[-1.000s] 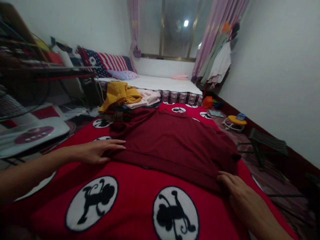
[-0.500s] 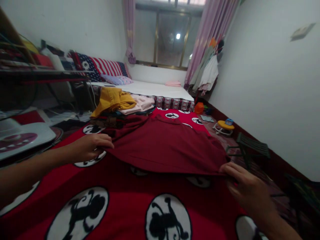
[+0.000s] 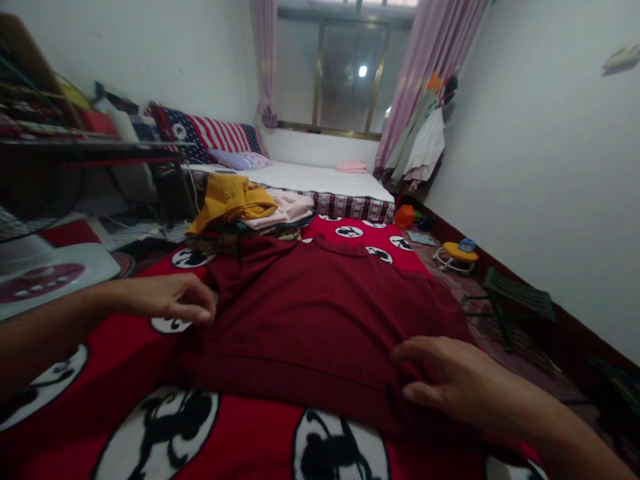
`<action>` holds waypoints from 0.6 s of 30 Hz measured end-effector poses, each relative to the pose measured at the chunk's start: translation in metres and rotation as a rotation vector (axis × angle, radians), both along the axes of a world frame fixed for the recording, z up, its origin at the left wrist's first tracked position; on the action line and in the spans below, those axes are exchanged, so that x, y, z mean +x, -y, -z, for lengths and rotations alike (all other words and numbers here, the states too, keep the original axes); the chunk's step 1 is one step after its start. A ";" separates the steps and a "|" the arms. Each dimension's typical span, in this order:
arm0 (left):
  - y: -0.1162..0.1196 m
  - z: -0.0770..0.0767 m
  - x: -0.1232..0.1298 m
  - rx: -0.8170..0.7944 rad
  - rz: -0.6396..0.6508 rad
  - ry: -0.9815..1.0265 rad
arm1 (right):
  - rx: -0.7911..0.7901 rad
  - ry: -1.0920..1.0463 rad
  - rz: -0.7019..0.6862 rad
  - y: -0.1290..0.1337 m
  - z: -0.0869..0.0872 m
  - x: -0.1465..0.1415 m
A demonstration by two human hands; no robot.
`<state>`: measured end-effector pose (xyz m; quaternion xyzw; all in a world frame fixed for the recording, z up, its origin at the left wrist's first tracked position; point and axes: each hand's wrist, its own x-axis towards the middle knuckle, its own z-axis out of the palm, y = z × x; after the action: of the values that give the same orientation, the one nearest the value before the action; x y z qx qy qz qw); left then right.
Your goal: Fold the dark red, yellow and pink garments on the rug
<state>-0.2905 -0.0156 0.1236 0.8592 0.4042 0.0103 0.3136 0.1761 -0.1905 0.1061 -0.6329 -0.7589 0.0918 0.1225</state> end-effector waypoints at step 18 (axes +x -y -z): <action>-0.083 0.080 -0.009 0.019 -0.686 0.339 | 0.293 -0.437 -0.030 -0.113 0.090 -0.104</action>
<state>-0.2997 0.0675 0.0438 0.6628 0.6107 0.2604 0.3463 0.0716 -0.0777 0.0161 -0.5624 -0.7290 0.1173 0.3723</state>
